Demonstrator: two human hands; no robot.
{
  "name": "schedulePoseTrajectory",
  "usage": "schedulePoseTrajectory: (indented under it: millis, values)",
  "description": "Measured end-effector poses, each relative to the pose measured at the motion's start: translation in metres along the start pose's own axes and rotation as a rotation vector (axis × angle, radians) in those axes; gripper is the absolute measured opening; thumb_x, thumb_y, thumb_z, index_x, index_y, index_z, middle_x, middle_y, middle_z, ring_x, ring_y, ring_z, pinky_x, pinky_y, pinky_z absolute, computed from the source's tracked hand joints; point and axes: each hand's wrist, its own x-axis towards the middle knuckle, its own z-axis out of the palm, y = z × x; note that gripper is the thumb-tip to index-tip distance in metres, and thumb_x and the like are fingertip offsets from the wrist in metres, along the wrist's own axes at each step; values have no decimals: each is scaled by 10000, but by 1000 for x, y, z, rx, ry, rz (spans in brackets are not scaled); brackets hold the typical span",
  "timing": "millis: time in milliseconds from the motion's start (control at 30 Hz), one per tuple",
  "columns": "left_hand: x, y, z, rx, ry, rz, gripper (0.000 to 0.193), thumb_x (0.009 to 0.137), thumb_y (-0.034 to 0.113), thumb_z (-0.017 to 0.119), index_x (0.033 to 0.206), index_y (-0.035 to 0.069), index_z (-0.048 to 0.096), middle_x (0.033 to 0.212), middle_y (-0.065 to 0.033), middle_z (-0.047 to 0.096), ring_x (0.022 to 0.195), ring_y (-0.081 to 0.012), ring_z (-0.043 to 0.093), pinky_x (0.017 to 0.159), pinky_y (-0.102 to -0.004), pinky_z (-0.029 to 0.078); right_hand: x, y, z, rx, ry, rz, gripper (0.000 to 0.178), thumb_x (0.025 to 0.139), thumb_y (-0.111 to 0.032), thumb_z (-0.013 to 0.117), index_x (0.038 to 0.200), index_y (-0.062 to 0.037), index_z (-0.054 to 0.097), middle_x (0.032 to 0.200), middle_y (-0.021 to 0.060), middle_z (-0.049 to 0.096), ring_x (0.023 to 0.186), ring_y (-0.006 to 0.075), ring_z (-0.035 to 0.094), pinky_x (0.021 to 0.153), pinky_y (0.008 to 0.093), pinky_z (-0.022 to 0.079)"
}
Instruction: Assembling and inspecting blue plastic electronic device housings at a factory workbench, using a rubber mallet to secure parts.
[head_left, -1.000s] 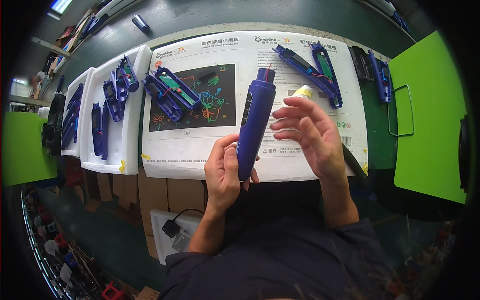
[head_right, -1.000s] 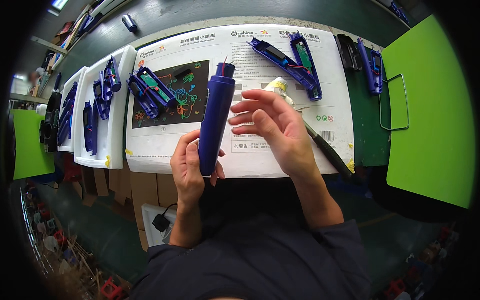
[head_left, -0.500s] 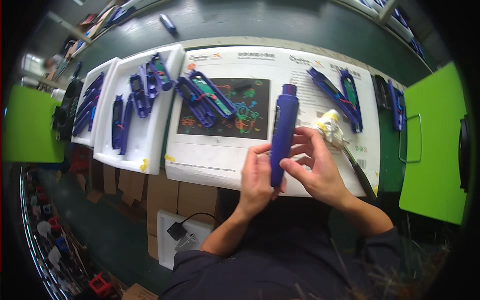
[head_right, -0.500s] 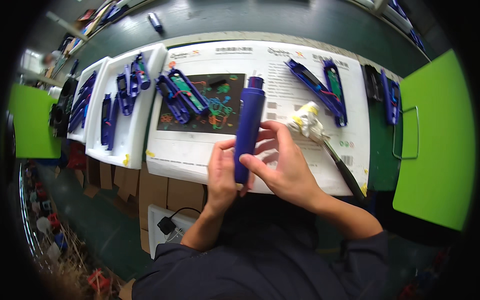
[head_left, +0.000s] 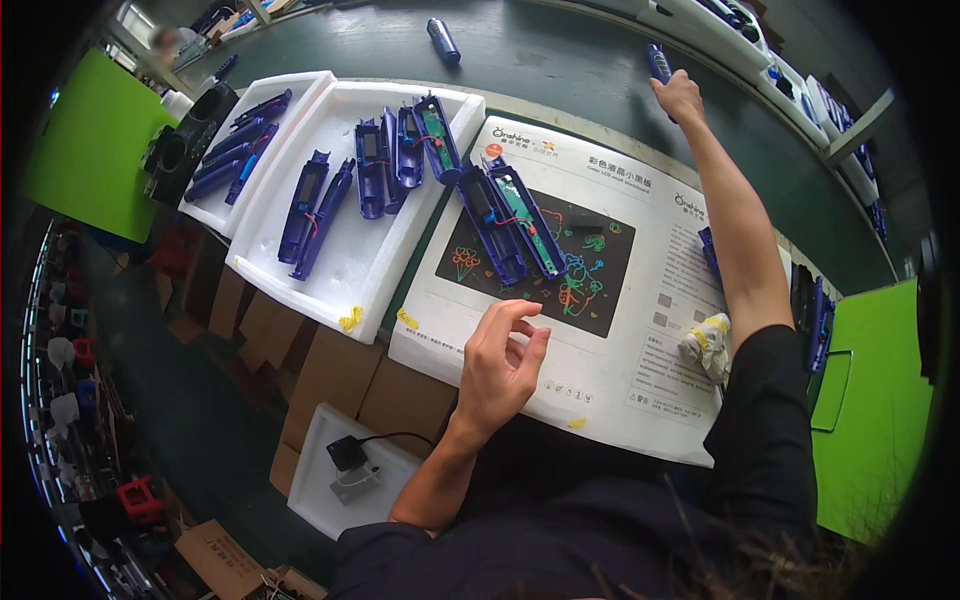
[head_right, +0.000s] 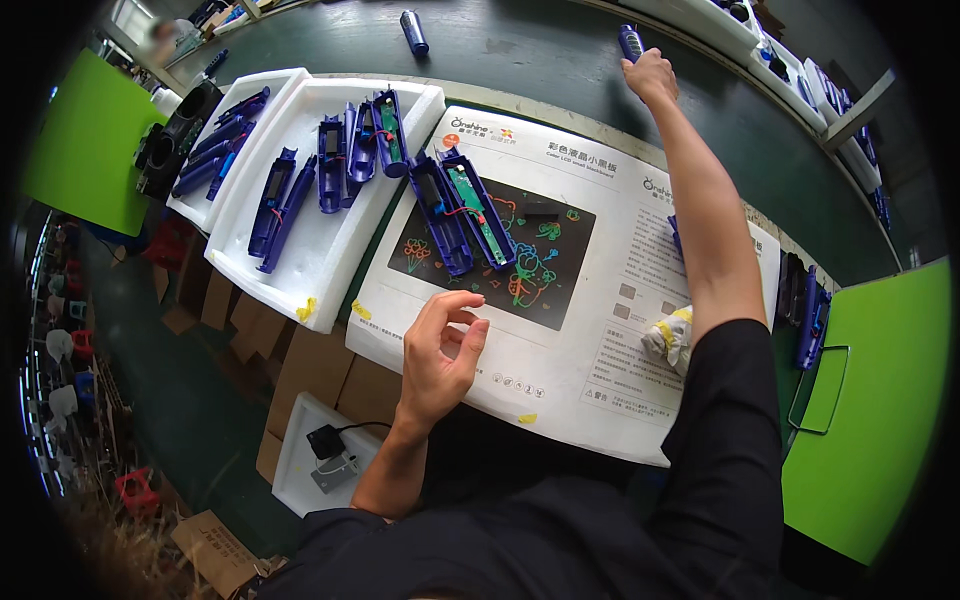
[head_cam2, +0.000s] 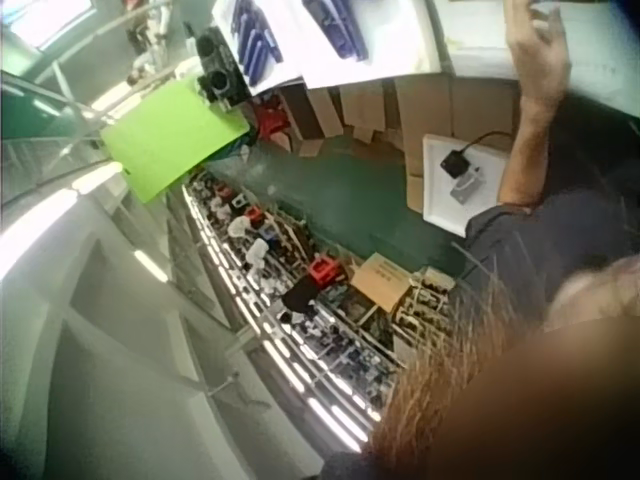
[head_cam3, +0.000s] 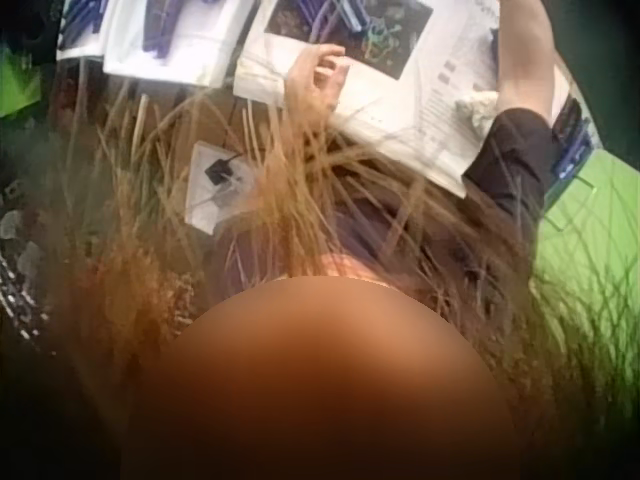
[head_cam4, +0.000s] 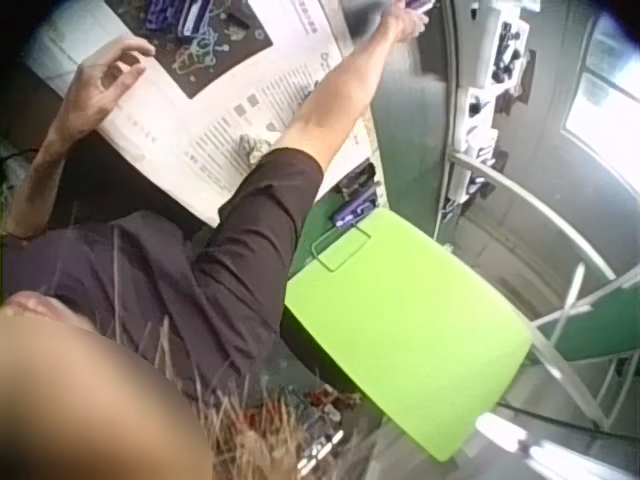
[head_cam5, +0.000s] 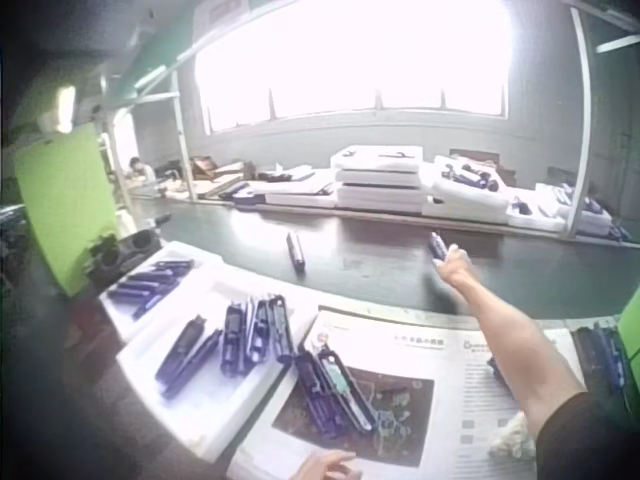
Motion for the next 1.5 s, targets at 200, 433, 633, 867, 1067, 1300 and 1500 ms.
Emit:
schedulePoseTrajectory:
  millis: [200,433,633,867,1067,1300,1500]
  values:
    - [29,-16,-23,334,192,-46,307,877,80,633,1159,-21,563,1109,-180,613,978,-269,625,854,-356,502,-49,-34,-2,-270,318,-478,458,916,-364,607,1189,4,592,1192,224,623,1030,299,644,878,413,512]
    - [83,-53,-27,293,178,-123,613,910,116,546,1427,-62,269,1380,-325,400,1271,-420,433,1092,-424,320,-290,-86,-23,234,-373,-775,566,819,-341,731,1132,101,567,911,249,676,890,356,666,807,367,513]
    - [79,-23,-6,-640,329,-251,609,920,-2,545,1414,-77,197,1383,-196,360,1169,-230,497,1014,-329,418,-308,-68,-47,629,-796,-363,351,767,-79,682,1054,84,563,862,168,660,828,258,653,754,355,518]
    - [21,-12,12,-882,-91,-312,267,987,88,518,1238,-1,506,1115,-80,625,951,-156,635,855,-281,504,-375,-6,-90,1071,-524,-423,342,854,-70,581,1173,16,491,848,201,663,753,304,683,686,389,526]
    - [-22,33,73,-747,-14,-235,408,1010,73,449,1374,57,264,1008,-94,572,821,-105,577,680,-237,504,-443,42,-111,1027,-255,-321,436,935,-199,607,1275,23,450,952,187,657,779,258,666,700,365,518]
    - [-30,42,85,-761,-52,-208,653,969,14,474,1489,23,80,1177,-136,497,958,-130,563,788,-260,506,-468,61,-109,1046,-287,-254,547,936,-216,427,1381,78,302,1166,179,492,984,235,510,911,346,415]
    - [-32,48,90,-611,-60,-109,779,908,-77,483,1487,16,-30,1247,-154,436,1040,-158,541,852,-273,489,-461,73,-112,960,-318,-376,620,876,-106,445,1423,92,228,1195,218,403,1022,283,453,930,387,379]
